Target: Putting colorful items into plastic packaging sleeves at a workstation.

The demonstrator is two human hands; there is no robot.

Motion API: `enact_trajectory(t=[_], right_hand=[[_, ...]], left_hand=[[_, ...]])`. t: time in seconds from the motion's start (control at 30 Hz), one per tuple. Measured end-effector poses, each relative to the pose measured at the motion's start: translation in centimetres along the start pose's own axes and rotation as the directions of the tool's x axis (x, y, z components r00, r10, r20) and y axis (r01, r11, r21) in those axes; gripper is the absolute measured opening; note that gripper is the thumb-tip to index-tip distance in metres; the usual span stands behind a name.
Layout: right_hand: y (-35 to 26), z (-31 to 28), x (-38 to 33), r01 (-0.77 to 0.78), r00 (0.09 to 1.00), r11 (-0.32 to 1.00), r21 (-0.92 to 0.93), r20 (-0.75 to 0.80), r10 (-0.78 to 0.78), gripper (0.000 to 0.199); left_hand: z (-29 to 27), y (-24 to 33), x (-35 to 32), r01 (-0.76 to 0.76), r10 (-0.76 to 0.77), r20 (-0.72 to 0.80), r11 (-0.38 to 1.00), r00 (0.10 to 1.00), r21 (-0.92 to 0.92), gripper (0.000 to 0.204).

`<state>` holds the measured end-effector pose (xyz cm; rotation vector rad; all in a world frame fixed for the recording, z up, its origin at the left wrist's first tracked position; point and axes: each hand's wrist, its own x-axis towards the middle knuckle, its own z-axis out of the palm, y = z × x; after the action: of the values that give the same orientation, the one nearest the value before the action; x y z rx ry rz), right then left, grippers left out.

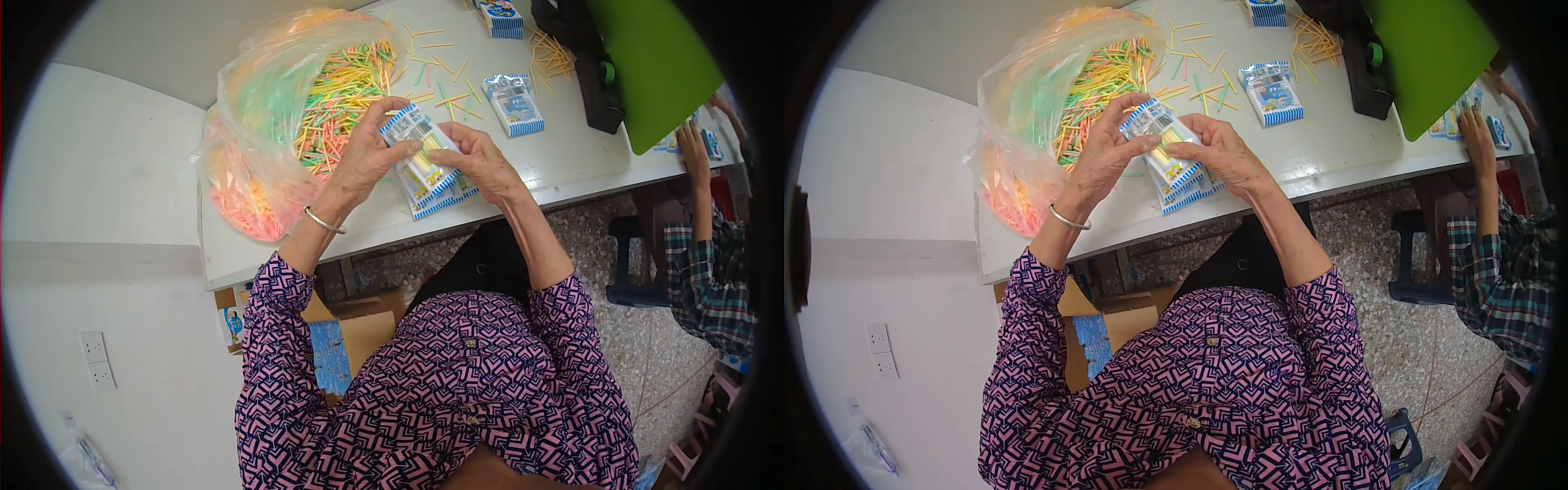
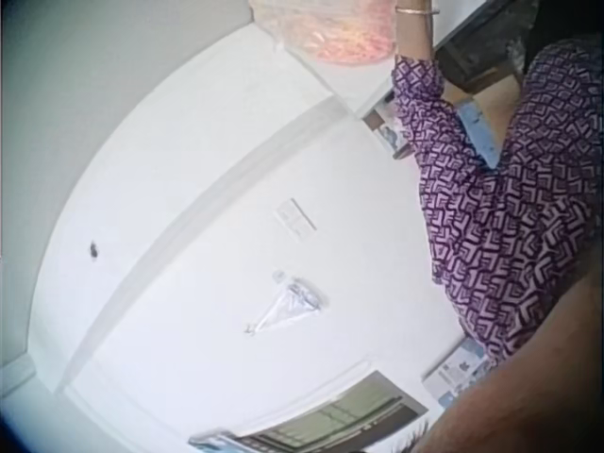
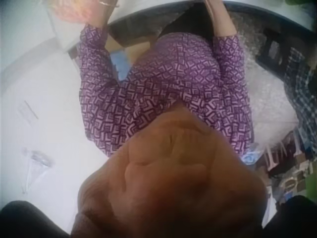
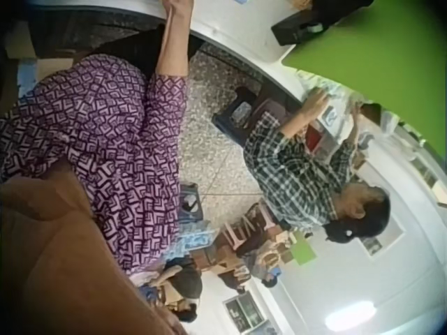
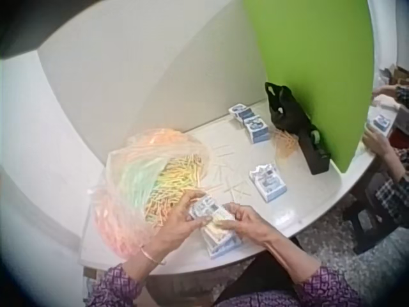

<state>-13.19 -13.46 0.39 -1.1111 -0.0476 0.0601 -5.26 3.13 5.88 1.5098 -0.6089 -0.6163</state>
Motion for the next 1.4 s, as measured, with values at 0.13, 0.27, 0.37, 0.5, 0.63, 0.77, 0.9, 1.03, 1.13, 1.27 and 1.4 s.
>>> enact_trajectory(t=[0.13, 0.27, 0.37, 0.5, 0.63, 0.77, 0.9, 1.03, 1.13, 1.27, 1.4], right_hand=[[-1.1, -3.0, -0.1, 0.083, 0.975, 0.938, -0.337, -0.167, -0.146, 0.041], [-2.4, -7.9, 0.7, -0.16, 0.662, 0.361, -0.919, -0.371, -0.651, 0.044], [-0.8, -11.2, 1.0, -0.364, 0.583, 0.144, -0.92, -0.346, -0.735, 0.038], [0.2, -12.9, 1.7, -0.357, 0.596, 0.107, -0.928, -0.315, -0.738, 0.023], [-0.5, -12.7, 1.7, -0.305, 0.579, 0.135, -0.943, -0.296, -0.76, 0.017], [-2.4, -7.8, 0.4, -0.055, 0.556, 0.13, -0.99, -0.139, -0.82, 0.017], [-4.1, -3.1, -0.7, 0.275, 0.652, 0.13, -0.953, 0.086, -0.753, 0.021], [-3.4, -1.4, -0.7, 0.288, 0.8, 0.523, -0.802, -0.098, -0.592, 0.023], [-3.5, -0.9, -0.8, 0.266, 0.849, 0.595, -0.758, -0.107, -0.517, 0.022], [-2.9, -1.0, -0.5, 0.196, 0.927, 0.687, -0.7, -0.095, -0.362, 0.019], [-2.6, -0.5, -0.4, 0.187, 0.935, 0.69, -0.699, -0.089, -0.343, 0.021]], left_hand=[[-0.6, -0.6, -0.3, -0.017, 0.017, 0.012, 1.0, 1.0, 0.022, 0.055], [-2.9, -3.4, -0.9, -0.1, 0.083, 0.056, 0.811, 0.995, 0.577, 0.05], [-2.4, -3.7, -0.4, -0.253, 0.344, 0.111, 0.402, 0.932, 0.88, 0.052], [-0.4, -2.4, 0.4, -0.27, 0.313, 0.13, 0.461, 0.941, 0.846, 0.048], [0.3, -2.3, 1.4, -0.261, 0.312, 0.122, 0.455, 0.942, 0.851, 0.045], [0.9, -1.2, 3.0, -0.281, 0.353, 0.065, 0.604, 0.933, 0.746, 0.047], [1.4, 0.9, 4.2, -0.234, 0.275, 0.009, 0.801, 0.961, 0.552, 0.037], [0.4, -0.1, 3.9, -0.132, 0.103, 0.1, 0.922, 0.99, 0.365, 0.019], [0.5, -0.1, 2.5, -0.131, 0.128, 0.037, 0.887, 0.991, 0.443, 0.015], [0.3, 0.2, 1.5, -0.187, 0.206, 0.02, 0.842, 0.978, 0.505, 0.014], [-0.3, 0.3, 1.1, -0.242, 0.259, 0.062, 0.754, 0.964, 0.611, 0.014]])
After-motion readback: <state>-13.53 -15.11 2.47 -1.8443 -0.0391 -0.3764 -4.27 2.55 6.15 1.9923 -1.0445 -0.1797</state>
